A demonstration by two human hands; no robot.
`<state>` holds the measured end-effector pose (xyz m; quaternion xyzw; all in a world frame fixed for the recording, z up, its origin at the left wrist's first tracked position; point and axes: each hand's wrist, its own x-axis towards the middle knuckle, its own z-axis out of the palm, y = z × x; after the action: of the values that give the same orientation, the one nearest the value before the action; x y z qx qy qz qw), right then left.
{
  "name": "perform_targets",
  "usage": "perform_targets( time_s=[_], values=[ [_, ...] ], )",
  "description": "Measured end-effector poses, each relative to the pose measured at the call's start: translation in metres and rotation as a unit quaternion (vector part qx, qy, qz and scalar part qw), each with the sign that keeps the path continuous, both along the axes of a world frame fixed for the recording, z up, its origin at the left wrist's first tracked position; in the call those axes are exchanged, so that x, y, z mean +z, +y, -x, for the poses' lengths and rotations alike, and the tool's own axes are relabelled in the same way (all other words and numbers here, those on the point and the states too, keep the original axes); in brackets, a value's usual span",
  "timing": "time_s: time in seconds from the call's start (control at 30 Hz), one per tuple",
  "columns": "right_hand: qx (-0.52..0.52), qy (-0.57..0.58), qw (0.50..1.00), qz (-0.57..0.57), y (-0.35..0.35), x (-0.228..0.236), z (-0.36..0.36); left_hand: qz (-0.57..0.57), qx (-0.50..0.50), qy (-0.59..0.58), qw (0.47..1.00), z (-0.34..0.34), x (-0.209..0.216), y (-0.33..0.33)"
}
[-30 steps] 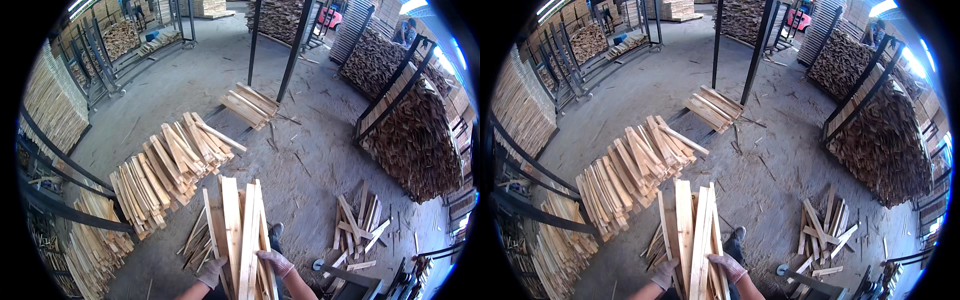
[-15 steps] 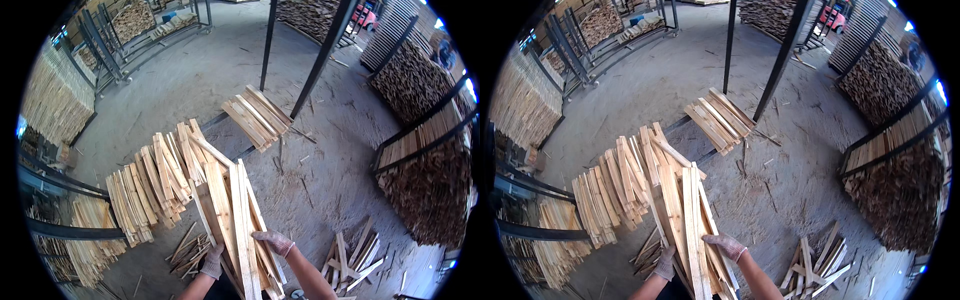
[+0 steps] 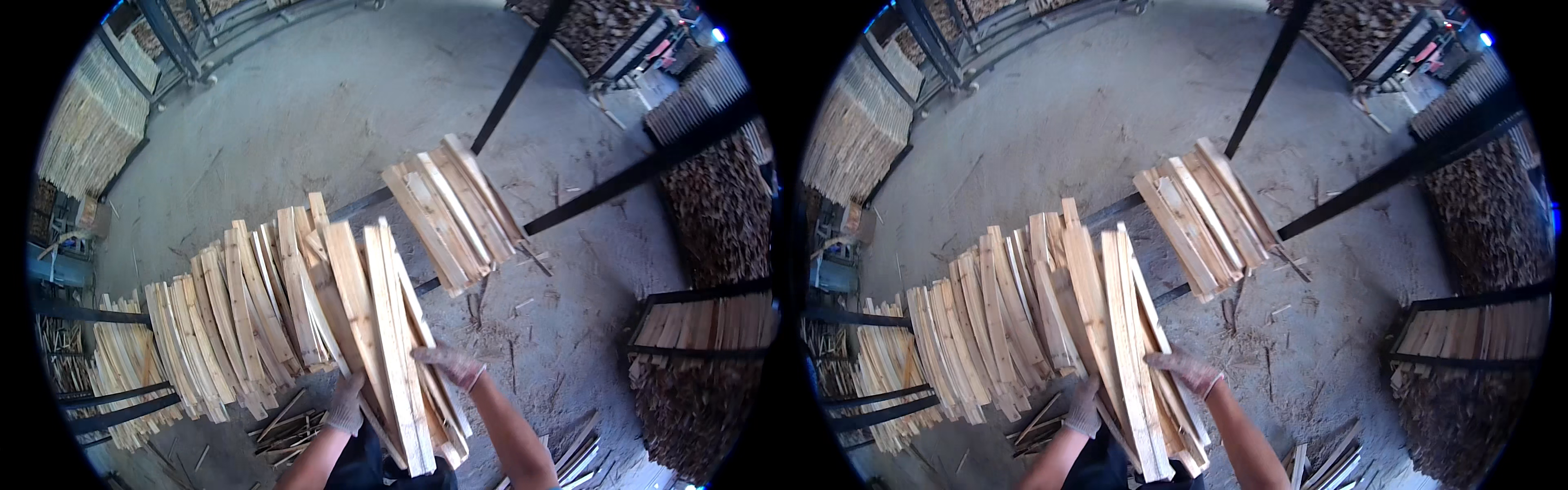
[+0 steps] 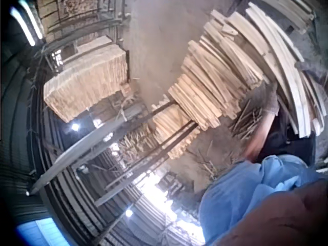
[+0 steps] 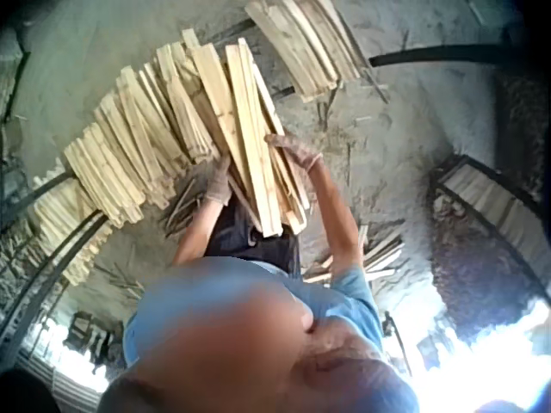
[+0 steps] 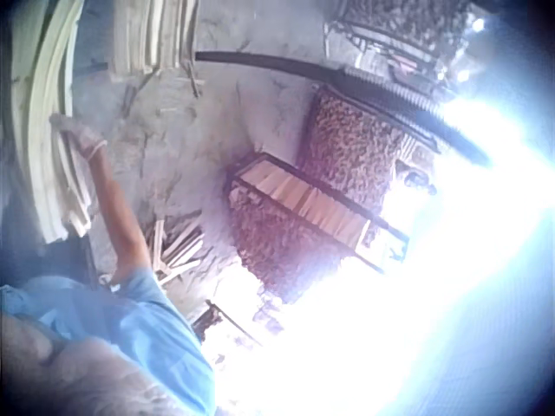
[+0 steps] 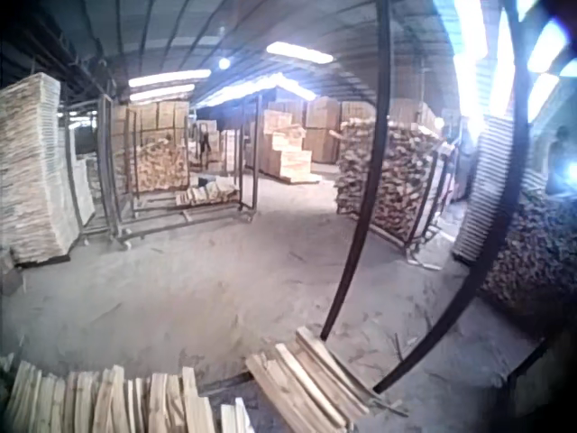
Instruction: The person gathers loose wooden planks from the floor of a lumber yard and stacks them onto a large pile. The worker repeatedly picks up small bundles of wood by hand and places them onto a growing stack, organizing the scattered pieces.
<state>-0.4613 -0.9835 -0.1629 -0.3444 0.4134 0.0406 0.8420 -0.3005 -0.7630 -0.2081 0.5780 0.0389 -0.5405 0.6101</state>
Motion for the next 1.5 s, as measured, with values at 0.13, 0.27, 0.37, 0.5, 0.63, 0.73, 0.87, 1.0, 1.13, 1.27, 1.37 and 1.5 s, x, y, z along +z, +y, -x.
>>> perform_targets(
  time_s=[0.13, 0.27, 0.37, 0.5, 0.63, 0.73, 0.87, 1.0, 1.13, 1.27, 1.37, 1.5],
  values=[
    [0.026, 0.013, 1.0, 0.011, -0.093, -0.041, -0.069, 0.006, 0.032, 0.035, 0.999, -0.061, -0.052, -0.078],
    [0.08, 0.058, 0.989, 0.106, -0.176, -0.118, -0.107, -0.013, 0.04, 0.035, 0.999, -0.103, -0.12, -0.164],
    [0.079, 0.228, 0.906, 0.349, -0.196, -0.159, -0.108, -0.197, -0.186, -0.205, 0.94, -0.122, -0.113, -0.234],
    [0.11, 0.345, 0.785, 0.503, -0.121, -0.151, -0.049, -0.284, -0.386, -0.178, 0.86, -0.105, -0.095, -0.215],
    [0.276, 0.398, 0.816, 0.314, -0.005, -0.106, 0.073, -0.263, -0.435, -0.186, 0.841, -0.09, -0.083, -0.169],
    [0.374, 0.442, 0.808, 0.112, 0.064, -0.072, 0.13, -0.32, -0.425, -0.225, 0.816, -0.092, -0.108, -0.149],
    [0.285, 0.435, 0.853, 0.051, 0.127, -0.062, 0.157, -0.291, -0.386, -0.305, 0.82, -0.1, -0.11, -0.213],
    [0.054, 0.392, 0.918, -0.017, 0.147, -0.061, 0.129, -0.292, -0.31, -0.428, 0.797, -0.074, -0.144, -0.279],
    [-0.102, 0.321, 0.941, -0.036, 0.151, -0.052, 0.108, -0.319, -0.289, -0.356, 0.83, -0.061, -0.17, -0.298],
    [-0.163, 0.33, 0.929, -0.047, 0.154, -0.026, 0.11, -0.325, -0.217, -0.343, 0.854, -0.04, -0.172, -0.25],
    [-0.242, 0.322, 0.914, -0.059, 0.203, -0.025, 0.146, -0.392, -0.25, -0.388, 0.796, -0.084, -0.184, -0.187],
    [-0.307, 0.38, 0.865, -0.116, 0.258, 0.001, 0.203, -0.318, -0.49, -0.455, 0.671, -0.087, -0.103, -0.139]
  ],
)
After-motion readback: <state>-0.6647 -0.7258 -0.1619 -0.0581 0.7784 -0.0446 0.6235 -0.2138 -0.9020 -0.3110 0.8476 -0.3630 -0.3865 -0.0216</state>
